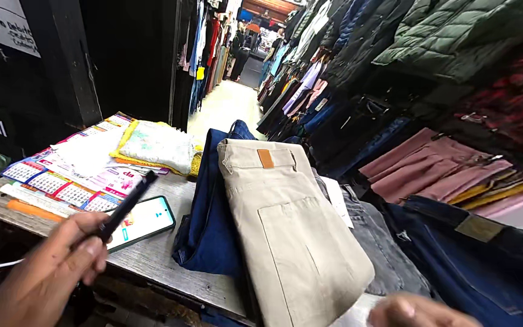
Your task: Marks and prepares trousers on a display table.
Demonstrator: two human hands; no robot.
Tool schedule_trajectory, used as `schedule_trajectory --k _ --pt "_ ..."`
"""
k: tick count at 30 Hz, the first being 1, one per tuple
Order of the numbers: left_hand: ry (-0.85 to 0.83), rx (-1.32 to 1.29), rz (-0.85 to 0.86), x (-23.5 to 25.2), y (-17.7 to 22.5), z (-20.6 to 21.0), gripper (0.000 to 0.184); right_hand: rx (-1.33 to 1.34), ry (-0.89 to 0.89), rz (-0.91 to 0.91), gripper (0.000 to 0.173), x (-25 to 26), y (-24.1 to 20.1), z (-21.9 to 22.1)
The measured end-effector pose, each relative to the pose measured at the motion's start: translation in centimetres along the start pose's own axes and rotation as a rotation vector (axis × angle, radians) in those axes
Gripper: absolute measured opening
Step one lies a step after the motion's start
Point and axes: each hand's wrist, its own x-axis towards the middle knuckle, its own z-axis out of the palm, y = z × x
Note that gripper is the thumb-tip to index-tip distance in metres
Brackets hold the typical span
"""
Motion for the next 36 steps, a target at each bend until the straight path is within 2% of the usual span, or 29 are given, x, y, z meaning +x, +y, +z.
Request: schedule_trajectory --k 1,2,4,6,8,9,12,14,16,18,21,24,27,29,32,33,36 --pt "-0.032 -0.163 -0.061 -1.3 2.0 1.6 0.036 -0.056 0.032 -0.091 0.020 1.9 -0.4 -1.2" --pt "-0.056 -0.263 -0.108 -2.2 3.8 3.2 0.035 -0.131 0.057 -0.144 0.021 4.4 -0.8 -1.8" --pt "-0.062 -0.371 -0.165 -3.5 5.9 5.4 0.035 -0.300 0.099 -0.162 0.041 10.3 -1.1 -1.2" --pt "-0.026 -0.455 -0.163 -4.4 6.2 6.9 0.031 -0.452 0.089 -0.118 0.058 15.3 -0.4 0.4" --pt "0.025 -0.516 -0.053 -5.3 5.4 7.7 0.022 -0.487 0.095 -0.112 0.061 17.8 0.6 1.5" --pt "0.047 -0.500 0.027 -5.5 4.6 7.9 0.030 -0.480 0.137 -0.151 0.055 17.8 0.7 1.8" --pt "0.054 -0.430 0.259 -5.5 1.9 7.8 0.029 -0.553 0.376 -0.459 0.039 14.5 0.3 2.0" --pt "-0.008 -0.441 0.310 -5.3 3.3 8.0 0.034 -0.555 0.450 -0.680 0.026 12.3 0.5 2.3" --pt "-0.105 -0.460 0.366 -4.6 5.3 9.0 0.031 -0.483 0.366 -0.810 0.017 10.1 0.5 3.1" --pt "-0.193 -0.465 0.449 -3.5 6.1 10.4 0.028 -0.436 0.188 -0.881 0.015 7.8 0.6 3.9" --pt "-0.294 -0.409 0.584 -1.7 6.8 13.1 0.044 -0.441 -0.052 -0.954 0.017 5.0 0.4 4.5" --pt "-0.275 -0.250 0.661 -0.5 7.4 15.3 0.046 -0.463 -0.155 -0.920 0.017 3.5 0.6 4.2" --pt "-0.185 -0.149 0.649 -0.4 7.2 16.2 0.036 -0.431 -0.285 -0.786 0.014 2.9 -0.1 3.0" --pt "-0.128 -0.128 0.627 -0.7 6.7 16.4 0.029 -0.359 -0.186 -0.659 0.019 3.5 -0.3 1.8" --pt "-0.118 -0.118 0.599 -1.3 6.5 16.4 0.022 -0.288 0.057 -0.483 0.023 7.9 -0.4 1.0" --pt "-0.120 -0.111 0.596 -1.4 6.4 16.4 0.021 -0.299 0.040 -0.405 0.023 9.8 -0.6 1.3" --pt "-0.119 -0.091 0.587 -1.6 6.8 16.3 0.019 -0.320 -0.213 -0.175 0.018 14.8 -1.0 3.5"
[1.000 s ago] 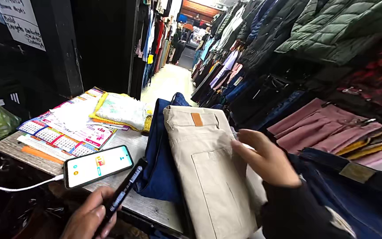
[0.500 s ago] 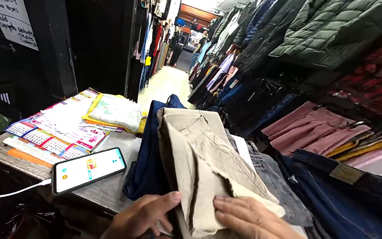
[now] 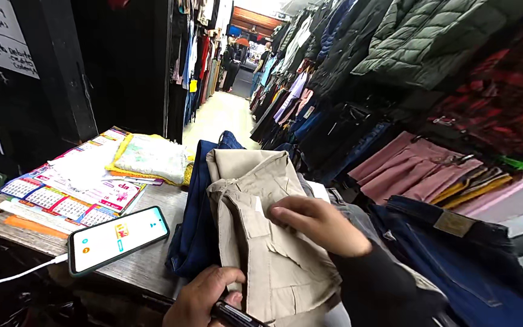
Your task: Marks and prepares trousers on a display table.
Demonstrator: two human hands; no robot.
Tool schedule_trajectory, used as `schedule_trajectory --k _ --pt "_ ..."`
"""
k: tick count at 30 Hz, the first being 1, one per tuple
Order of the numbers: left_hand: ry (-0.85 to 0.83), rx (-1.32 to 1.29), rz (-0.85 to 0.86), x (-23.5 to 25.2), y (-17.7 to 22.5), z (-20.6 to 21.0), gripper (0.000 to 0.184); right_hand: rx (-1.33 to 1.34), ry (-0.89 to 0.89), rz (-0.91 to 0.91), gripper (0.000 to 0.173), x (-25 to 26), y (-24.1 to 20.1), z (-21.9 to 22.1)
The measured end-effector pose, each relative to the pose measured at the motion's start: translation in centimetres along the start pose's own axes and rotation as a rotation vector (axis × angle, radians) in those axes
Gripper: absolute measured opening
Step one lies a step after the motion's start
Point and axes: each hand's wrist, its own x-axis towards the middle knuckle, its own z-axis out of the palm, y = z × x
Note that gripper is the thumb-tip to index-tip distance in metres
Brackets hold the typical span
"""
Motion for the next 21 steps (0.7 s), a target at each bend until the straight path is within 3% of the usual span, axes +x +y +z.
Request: schedule_trajectory --k 4,9,14,21 --pt "-0.006 0.005 -0.038 0.3 0.8 -0.4 0.017 0.160 -0.212 0.035 0.014 3.4 -0.4 0.8" --pt "-0.017 0.034 -0.009 0.2 0.7 -0.4 0.016 0.205 -0.039 -0.177 0.009 3.6 -2.3 -1.8" --pt "-0.019 0.067 0.015 0.8 0.8 -0.2 0.015 0.039 0.080 -0.199 0.009 4.9 -3.9 -5.3" --pt "-0.060 0.019 0.020 1.1 1.1 -0.5 0.018 0.056 -0.133 -0.059 0.012 5.8 -5.6 -8.7"
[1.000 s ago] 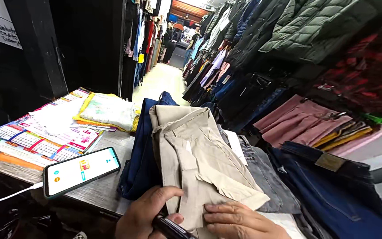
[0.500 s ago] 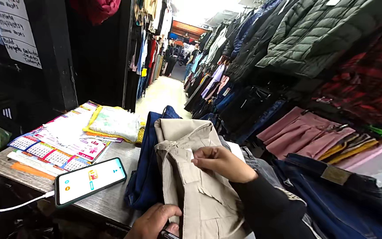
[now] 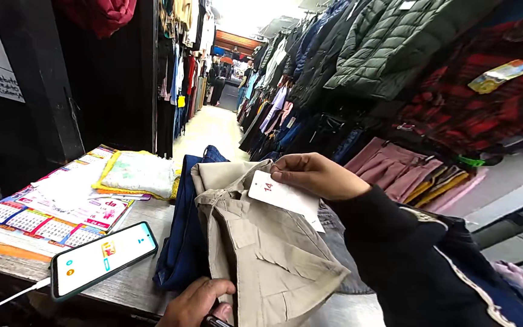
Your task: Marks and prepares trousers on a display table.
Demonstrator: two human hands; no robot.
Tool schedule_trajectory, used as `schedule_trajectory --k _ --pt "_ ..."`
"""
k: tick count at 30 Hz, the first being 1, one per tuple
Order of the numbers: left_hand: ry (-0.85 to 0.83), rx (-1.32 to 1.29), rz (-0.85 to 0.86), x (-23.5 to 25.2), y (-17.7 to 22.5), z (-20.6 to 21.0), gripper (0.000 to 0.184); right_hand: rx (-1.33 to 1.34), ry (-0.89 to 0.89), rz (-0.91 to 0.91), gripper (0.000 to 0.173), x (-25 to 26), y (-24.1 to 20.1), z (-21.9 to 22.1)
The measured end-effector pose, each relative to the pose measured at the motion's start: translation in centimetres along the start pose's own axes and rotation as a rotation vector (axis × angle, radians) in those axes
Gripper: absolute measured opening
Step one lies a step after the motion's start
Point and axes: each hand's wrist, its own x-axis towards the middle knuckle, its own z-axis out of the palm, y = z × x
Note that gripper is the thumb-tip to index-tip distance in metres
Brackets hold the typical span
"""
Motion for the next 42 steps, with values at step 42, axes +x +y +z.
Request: schedule_trajectory --k 42 --pt "-0.317 0.715 -0.114 13.2 0.7 4.2 0.009 0.112 0.257 -0.336 0.052 -7.5 6.4 9.8"
